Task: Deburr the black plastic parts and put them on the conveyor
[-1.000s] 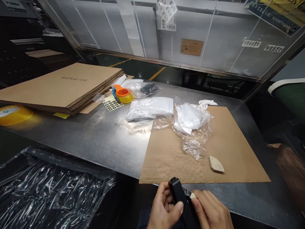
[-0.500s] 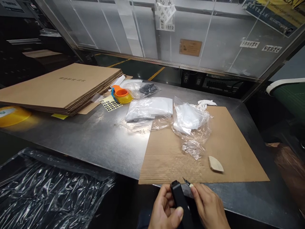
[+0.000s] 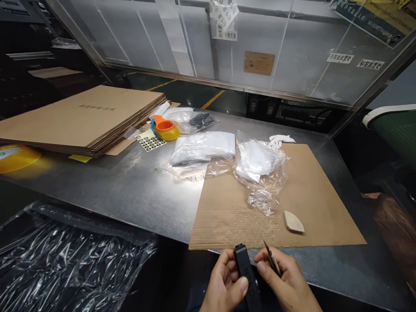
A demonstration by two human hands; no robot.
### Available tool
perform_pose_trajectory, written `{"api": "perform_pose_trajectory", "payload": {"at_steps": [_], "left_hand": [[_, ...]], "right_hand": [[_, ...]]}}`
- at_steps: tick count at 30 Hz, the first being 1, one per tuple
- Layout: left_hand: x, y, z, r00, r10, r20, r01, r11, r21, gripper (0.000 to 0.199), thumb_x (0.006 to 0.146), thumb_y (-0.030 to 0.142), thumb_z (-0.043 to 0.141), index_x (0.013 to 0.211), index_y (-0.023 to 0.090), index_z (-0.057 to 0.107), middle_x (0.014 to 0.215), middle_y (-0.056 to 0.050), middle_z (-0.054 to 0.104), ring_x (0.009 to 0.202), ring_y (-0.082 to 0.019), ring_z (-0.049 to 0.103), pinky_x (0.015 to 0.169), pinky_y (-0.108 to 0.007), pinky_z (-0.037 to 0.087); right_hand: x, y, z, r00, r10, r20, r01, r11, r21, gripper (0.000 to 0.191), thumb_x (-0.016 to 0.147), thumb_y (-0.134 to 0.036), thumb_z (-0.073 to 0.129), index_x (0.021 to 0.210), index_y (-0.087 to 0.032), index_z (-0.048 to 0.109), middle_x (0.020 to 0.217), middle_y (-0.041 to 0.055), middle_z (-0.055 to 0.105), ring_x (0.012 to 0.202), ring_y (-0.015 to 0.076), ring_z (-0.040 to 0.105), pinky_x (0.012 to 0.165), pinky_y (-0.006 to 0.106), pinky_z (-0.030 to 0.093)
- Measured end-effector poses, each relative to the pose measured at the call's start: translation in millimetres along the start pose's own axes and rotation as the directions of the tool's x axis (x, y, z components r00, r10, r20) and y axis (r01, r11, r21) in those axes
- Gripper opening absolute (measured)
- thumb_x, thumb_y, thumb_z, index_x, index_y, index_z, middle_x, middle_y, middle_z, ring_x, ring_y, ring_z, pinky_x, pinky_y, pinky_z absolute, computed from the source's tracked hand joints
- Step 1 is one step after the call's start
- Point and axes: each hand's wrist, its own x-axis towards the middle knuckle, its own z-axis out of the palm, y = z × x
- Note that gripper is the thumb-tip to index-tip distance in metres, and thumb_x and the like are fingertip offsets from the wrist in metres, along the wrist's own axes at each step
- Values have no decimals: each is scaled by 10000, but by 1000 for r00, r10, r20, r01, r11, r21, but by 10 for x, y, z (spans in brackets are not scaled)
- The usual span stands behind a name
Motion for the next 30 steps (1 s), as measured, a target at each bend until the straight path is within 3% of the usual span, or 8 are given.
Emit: {"api": "perform_pose_trajectory", "payload": {"at_steps": [3,9,12,20,24,30], "left_hand": [[0,-20,-26,1000,-15,10,15,1000,9,444,620,453,749,899,188,527,825,-41,624,742,-149,587,683,-259,433],[39,-68,-70,999,31,31,-34,993,110,489,605,491,743,907,185,509,836,-55,624,737,-159,586,626,-249,439],[46,-70,-80,997,75,3,-74,972,222,499,609,506,728,913,183,500,847,-63,615,745,-169,581,582,-237,435],[8,65,-8,982,185,-29,-145,851,505,416,640,419,707,921,183,510,842,-75,660,772,-202,616,645,-269,482],[38,37,-41,989,141,-44,-108,892,440,462,630,447,714,940,177,504,875,-89,654,806,-219,620,646,-272,475],[87,-58,-133,999,4,-41,5,978,208,500,614,492,728,921,183,483,839,-51,607,713,-143,565,628,-252,434]], "right_hand": [[33,-45,-15,995,44,92,-48,998,41,340,856,-463,475,739,-160,576,588,-32,449,553,94,380,529,216,315],[54,-80,-30,988,81,131,-91,993,74,271,829,-398,515,705,-159,554,557,-51,388,526,83,335,491,214,261],[66,-81,-39,990,74,116,-74,997,-1,210,816,-326,504,677,-169,522,546,-56,382,517,83,336,483,214,252],[96,-172,-48,992,59,113,-30,970,-241,194,736,-203,463,585,-202,341,531,-63,345,516,78,317,475,214,229],[128,-162,-29,994,76,74,-69,994,-89,140,707,-214,466,599,-202,377,538,-60,351,514,80,316,474,212,247],[137,-104,-111,995,102,24,-104,990,91,215,766,-359,496,647,-187,447,555,-57,353,520,83,316,479,211,265]]}}
